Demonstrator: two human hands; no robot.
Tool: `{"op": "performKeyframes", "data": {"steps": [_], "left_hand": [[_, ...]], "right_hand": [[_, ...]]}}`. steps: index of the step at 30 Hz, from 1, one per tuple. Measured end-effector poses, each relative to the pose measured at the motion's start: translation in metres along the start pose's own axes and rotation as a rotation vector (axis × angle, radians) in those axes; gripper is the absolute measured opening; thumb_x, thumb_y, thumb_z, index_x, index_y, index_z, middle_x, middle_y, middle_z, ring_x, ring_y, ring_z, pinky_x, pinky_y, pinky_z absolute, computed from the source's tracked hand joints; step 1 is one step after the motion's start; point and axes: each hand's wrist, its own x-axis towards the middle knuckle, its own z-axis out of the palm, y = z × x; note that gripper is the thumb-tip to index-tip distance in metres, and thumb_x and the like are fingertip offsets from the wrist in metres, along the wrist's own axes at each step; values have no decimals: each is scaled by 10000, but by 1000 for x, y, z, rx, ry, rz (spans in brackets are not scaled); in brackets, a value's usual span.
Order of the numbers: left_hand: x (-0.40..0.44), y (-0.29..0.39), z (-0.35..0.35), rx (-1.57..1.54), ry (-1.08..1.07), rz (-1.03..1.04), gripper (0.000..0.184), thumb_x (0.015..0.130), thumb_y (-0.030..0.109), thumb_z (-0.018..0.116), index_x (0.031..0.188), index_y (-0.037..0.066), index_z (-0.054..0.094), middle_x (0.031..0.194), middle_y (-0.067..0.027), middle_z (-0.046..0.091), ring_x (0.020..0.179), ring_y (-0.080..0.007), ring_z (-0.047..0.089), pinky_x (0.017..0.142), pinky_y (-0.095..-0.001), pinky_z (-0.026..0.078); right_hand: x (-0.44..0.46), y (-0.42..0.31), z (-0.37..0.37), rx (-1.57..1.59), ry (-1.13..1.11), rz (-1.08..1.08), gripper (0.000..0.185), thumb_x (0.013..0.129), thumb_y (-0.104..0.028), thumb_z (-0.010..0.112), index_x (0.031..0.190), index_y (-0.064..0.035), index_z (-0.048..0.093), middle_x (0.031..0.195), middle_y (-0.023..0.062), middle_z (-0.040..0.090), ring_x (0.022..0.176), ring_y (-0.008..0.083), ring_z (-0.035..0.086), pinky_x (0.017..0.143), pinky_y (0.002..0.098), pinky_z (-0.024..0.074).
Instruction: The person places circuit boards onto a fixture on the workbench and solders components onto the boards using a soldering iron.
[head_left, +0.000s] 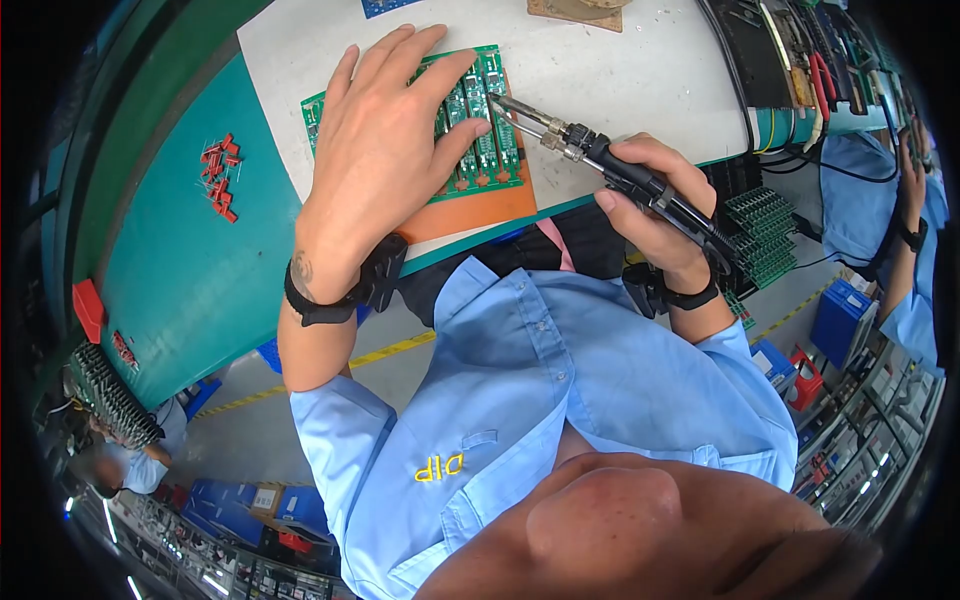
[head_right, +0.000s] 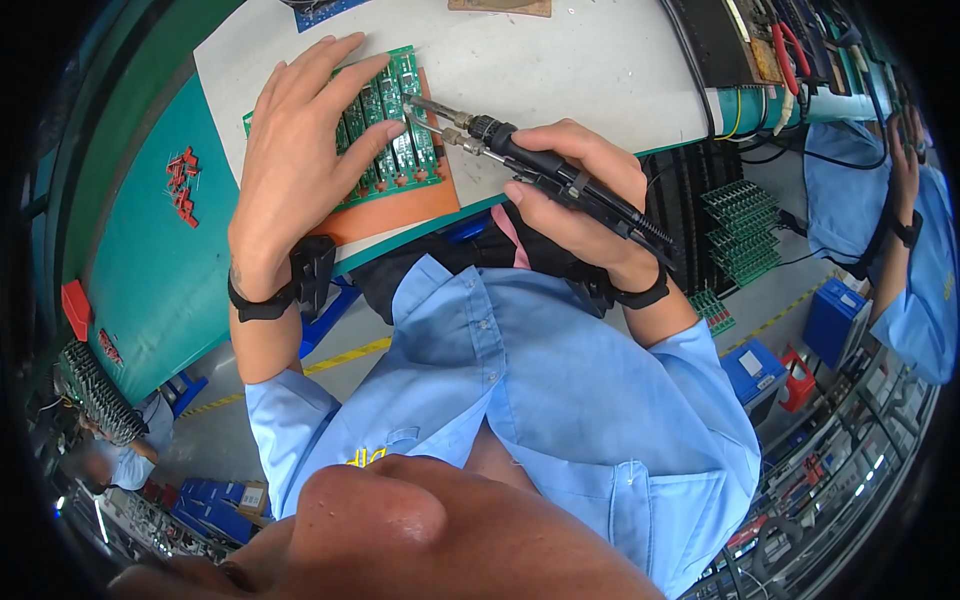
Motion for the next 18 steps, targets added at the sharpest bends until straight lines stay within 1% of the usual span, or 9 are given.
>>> {"op": "performKeyframes", "data": {"steps": [4,18], "left_hand": [[-1,-2,2,-69,-8,-24,486,870,299,826,1290,84,711,1451,-138,617,1352,-375,551,1135,-489,436],[-2,-3,4,-87,7,-20,481,865,288,832,1285,85,715,1442,-139,625,1339,-377,565,1125,-485,444]], "right_hand": [[1,0,1,-23,3,17,437,807,34,835,1209,54,665,1059,183,722,957,223,694,870,320,540],[3,1,1,-43,-8,17,441,806,20,845,1209,53,670,1067,178,727,966,216,701,871,317,544]]}}
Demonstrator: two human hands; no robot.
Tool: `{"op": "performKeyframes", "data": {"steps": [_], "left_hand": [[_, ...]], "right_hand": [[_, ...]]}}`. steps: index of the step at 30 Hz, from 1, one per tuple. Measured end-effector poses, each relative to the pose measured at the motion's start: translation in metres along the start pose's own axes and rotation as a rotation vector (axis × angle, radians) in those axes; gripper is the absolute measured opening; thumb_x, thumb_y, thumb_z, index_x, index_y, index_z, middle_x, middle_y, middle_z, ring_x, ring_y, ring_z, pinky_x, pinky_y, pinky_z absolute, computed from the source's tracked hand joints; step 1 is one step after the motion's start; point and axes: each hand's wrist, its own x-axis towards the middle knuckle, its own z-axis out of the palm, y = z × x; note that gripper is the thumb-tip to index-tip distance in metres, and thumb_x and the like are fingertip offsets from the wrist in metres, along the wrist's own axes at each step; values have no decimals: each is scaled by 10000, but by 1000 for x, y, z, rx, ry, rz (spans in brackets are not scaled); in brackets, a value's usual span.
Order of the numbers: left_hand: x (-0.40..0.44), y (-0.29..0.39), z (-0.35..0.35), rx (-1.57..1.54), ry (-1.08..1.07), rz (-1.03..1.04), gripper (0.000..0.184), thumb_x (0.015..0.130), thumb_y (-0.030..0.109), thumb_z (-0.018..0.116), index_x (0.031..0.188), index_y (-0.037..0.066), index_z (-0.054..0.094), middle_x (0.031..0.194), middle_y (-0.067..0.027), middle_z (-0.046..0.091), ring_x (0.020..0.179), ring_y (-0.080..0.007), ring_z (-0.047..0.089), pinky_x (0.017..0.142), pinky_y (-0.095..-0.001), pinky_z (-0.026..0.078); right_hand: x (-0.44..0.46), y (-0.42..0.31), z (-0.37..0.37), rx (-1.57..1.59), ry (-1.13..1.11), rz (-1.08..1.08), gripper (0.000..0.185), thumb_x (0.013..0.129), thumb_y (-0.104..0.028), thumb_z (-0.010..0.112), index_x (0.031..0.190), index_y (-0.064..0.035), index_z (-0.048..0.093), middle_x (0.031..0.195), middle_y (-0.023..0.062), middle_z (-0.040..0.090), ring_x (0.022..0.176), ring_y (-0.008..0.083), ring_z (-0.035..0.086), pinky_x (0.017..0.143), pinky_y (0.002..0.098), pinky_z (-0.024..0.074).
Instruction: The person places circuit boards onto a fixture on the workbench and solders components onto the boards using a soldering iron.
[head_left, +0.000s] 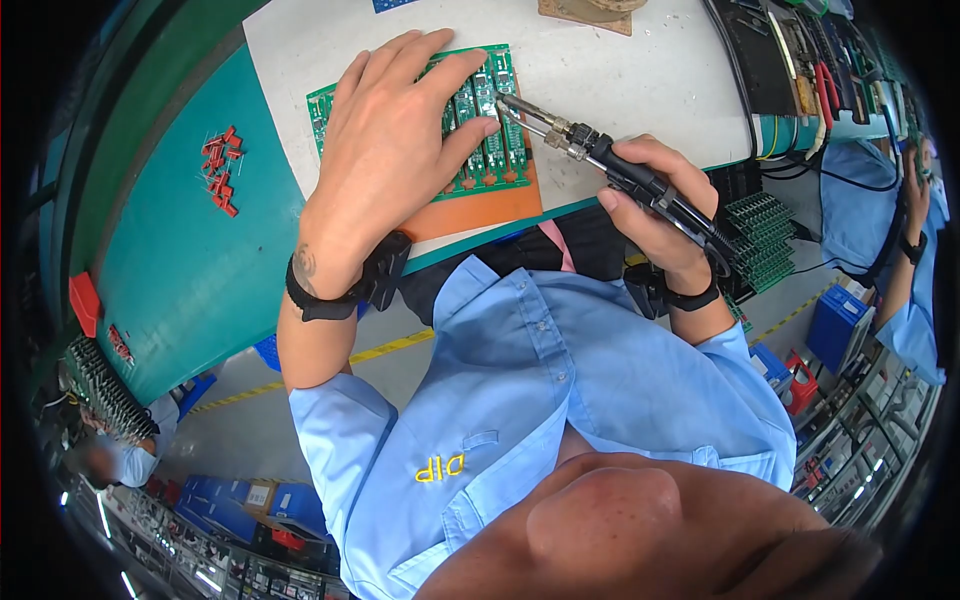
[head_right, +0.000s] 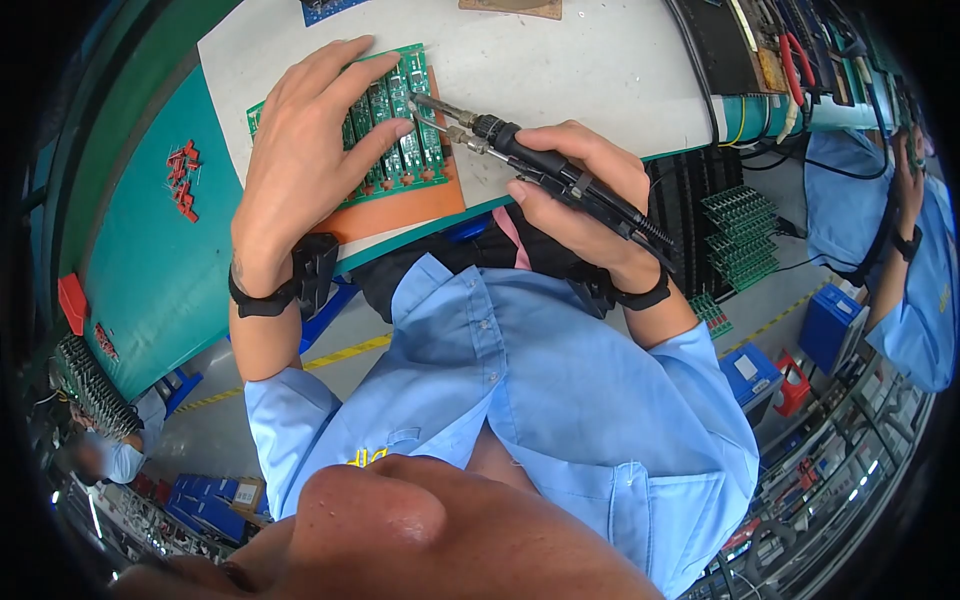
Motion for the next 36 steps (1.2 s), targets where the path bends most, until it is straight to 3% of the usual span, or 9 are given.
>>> {"op": "performKeyframes", "data": {"steps": [15,18,23,26,36], "left_hand": [[0,-2,1,27,17,-2,499,849,287,844,1292,99,713,1441,-141,624,1349,-385,552,1133,-494,432],[-1,-4,0,-20,46,-5,491,830,303,853,1268,125,720,1405,-156,639,1359,-359,547,1152,-594,383],[-4,-13,-8,26,15,0,497,825,302,855,1271,128,721,1408,-157,636,1357,-361,548,1152,-583,388],[-5,-12,-10,42,-22,-14,497,846,268,843,1301,116,718,1454,-140,618,1359,-381,548,1145,-494,429],[-5,-11,-10,54,-20,-17,491,852,277,840,1302,123,721,1449,-140,623,1360,-380,551,1141,-492,435]], "right_hand": [[-1,-2,-4,78,14,-145,440,818,21,830,1216,62,647,1035,184,715,937,247,685,843,343,533],[3,-5,4,39,-7,-145,431,822,26,822,1214,64,646,1022,186,711,919,241,678,819,337,529],[5,1,11,15,-29,-104,431,819,32,817,1214,59,646,1008,178,701,904,228,673,803,323,527],[6,1,12,-1,-42,-79,432,817,36,815,1216,55,647,1008,172,699,902,222,672,796,314,525],[8,0,12,-14,-54,-87,433,809,47,808,1213,52,652,1005,161,696,881,214,667,778,306,519]]}}
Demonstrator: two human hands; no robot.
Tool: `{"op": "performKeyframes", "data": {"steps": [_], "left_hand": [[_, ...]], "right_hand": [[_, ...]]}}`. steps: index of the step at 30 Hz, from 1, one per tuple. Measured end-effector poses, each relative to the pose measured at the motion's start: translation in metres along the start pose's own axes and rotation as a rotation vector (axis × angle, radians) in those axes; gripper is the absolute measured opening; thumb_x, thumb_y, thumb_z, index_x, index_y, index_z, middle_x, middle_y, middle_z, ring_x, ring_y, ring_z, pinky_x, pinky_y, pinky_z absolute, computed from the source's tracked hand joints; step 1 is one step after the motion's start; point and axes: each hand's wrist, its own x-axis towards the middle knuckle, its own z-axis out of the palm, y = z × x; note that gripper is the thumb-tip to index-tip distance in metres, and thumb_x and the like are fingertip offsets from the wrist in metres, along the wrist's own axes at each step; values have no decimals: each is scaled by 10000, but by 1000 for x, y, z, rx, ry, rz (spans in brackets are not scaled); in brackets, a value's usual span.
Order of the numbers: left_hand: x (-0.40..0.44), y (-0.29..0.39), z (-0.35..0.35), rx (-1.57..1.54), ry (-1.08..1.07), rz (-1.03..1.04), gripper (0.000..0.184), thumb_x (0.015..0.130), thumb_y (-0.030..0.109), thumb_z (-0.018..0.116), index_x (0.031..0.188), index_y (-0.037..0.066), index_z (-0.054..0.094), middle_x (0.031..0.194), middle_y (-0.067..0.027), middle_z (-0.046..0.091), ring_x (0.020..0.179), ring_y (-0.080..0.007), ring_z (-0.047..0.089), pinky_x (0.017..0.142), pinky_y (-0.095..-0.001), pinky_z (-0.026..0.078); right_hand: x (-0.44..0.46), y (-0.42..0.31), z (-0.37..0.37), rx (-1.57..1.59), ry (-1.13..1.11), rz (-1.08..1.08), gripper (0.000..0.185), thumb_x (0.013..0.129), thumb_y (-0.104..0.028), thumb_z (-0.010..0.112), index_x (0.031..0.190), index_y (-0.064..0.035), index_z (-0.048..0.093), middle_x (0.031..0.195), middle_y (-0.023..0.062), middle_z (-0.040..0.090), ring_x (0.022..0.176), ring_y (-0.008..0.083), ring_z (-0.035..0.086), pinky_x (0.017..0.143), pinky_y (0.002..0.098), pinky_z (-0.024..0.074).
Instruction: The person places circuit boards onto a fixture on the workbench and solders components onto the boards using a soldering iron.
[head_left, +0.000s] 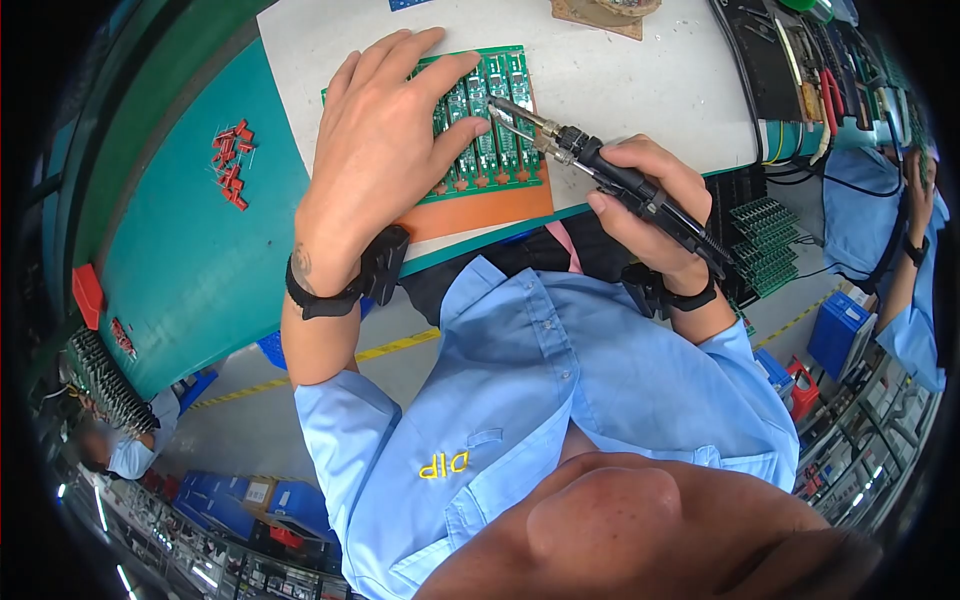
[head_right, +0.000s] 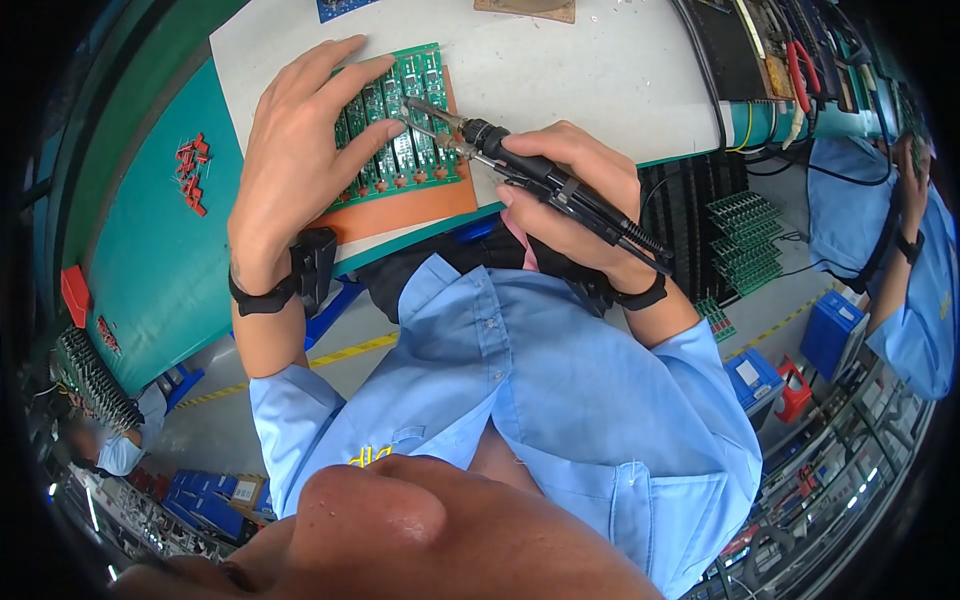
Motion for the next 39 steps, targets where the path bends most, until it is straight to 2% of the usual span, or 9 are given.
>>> {"op": "performKeyframes", "data": {"steps": [13,39], "left_hand": [[0,-2,3,-14,8,0,486,856,270,837,1303,123,718,1447,-147,623,1354,-381,556,1139,-491,438],[-6,-7,-5,-38,5,-19,488,817,214,860,1273,105,727,1416,-152,641,1331,-378,576,1116,-478,463]], "right_hand": [[-3,-4,-4,-3,50,-40,430,801,29,822,1195,66,654,984,177,706,894,246,670,800,349,525],[6,-1,13,36,-7,23,420,813,61,804,1205,52,653,1005,163,700,912,222,679,795,311,529]]}}
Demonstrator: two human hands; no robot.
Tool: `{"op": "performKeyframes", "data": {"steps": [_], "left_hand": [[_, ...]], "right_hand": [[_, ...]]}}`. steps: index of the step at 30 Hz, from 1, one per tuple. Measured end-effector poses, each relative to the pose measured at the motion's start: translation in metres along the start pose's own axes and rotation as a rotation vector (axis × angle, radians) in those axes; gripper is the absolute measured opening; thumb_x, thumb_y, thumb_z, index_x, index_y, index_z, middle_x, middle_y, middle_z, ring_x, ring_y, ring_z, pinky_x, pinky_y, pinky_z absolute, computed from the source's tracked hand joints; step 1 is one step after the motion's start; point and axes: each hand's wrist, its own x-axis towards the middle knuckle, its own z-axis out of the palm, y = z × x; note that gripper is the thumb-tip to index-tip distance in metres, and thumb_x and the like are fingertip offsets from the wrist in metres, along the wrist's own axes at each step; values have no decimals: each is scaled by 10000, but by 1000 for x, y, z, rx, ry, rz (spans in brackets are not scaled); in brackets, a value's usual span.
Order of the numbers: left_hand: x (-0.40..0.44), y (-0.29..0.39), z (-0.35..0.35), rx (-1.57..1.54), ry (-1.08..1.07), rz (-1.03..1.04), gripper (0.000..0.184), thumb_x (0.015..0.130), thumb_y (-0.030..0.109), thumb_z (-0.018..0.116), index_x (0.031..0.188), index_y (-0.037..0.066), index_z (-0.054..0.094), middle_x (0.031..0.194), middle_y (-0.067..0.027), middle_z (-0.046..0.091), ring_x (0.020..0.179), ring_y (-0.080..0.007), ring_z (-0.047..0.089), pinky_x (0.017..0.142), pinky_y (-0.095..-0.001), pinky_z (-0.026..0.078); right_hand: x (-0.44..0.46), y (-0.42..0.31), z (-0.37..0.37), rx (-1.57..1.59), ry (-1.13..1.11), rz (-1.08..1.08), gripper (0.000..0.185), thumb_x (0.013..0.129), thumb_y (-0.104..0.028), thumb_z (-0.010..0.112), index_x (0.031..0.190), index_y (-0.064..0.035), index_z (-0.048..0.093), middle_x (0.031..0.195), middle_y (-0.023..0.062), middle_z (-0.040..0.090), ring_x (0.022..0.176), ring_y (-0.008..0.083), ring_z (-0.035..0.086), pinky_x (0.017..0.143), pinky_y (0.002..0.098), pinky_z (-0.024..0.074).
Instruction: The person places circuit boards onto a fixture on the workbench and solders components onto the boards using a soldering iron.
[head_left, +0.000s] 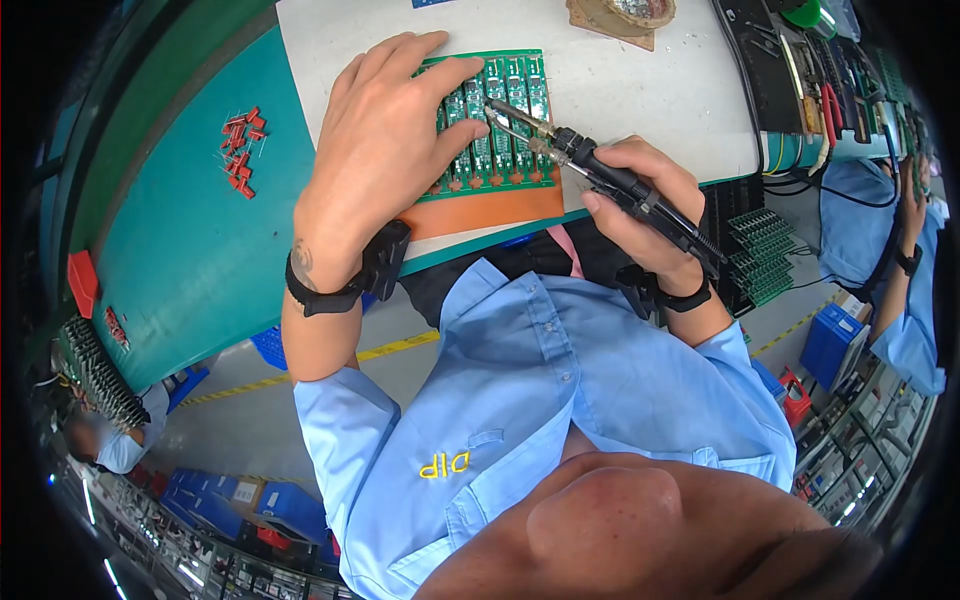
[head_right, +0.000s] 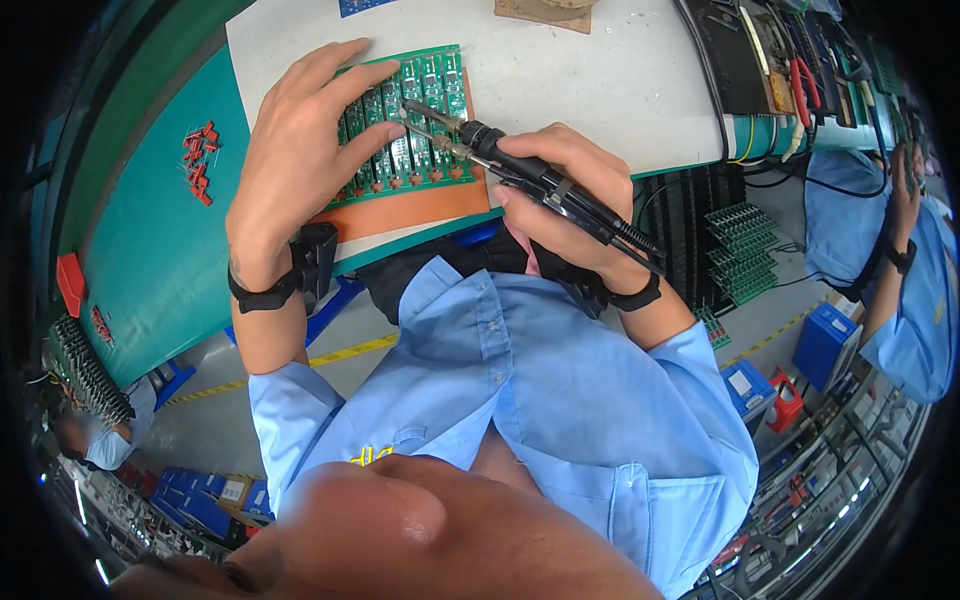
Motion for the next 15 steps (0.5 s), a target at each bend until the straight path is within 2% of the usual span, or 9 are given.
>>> {"op": "performKeyframes", "data": {"steps": [8,11,15], "left_hand": [[1,-2,2,-10,-4,-1,491,812,218,862,1273,109,731,1410,-158,644,1316,-378,586,1104,-474,474],[1,-3,4,-29,-2,-25,489,789,282,876,1242,140,758,1374,-150,663,1326,-365,572,1131,-486,424],[-1,-9,5,-38,31,-1,490,791,297,877,1243,146,760,1379,-153,660,1334,-365,563,1137,-487,410]], "right_hand": [[-1,1,2,-9,15,-28,420,813,70,801,1206,50,654,999,161,698,904,208,674,778,303,528],[-2,1,2,-18,12,-28,423,812,73,800,1208,51,653,1003,162,697,909,206,675,780,302,530],[-4,1,1,8,26,-38,427,812,76,798,1212,51,650,1003,164,696,918,210,679,795,303,533]]}}
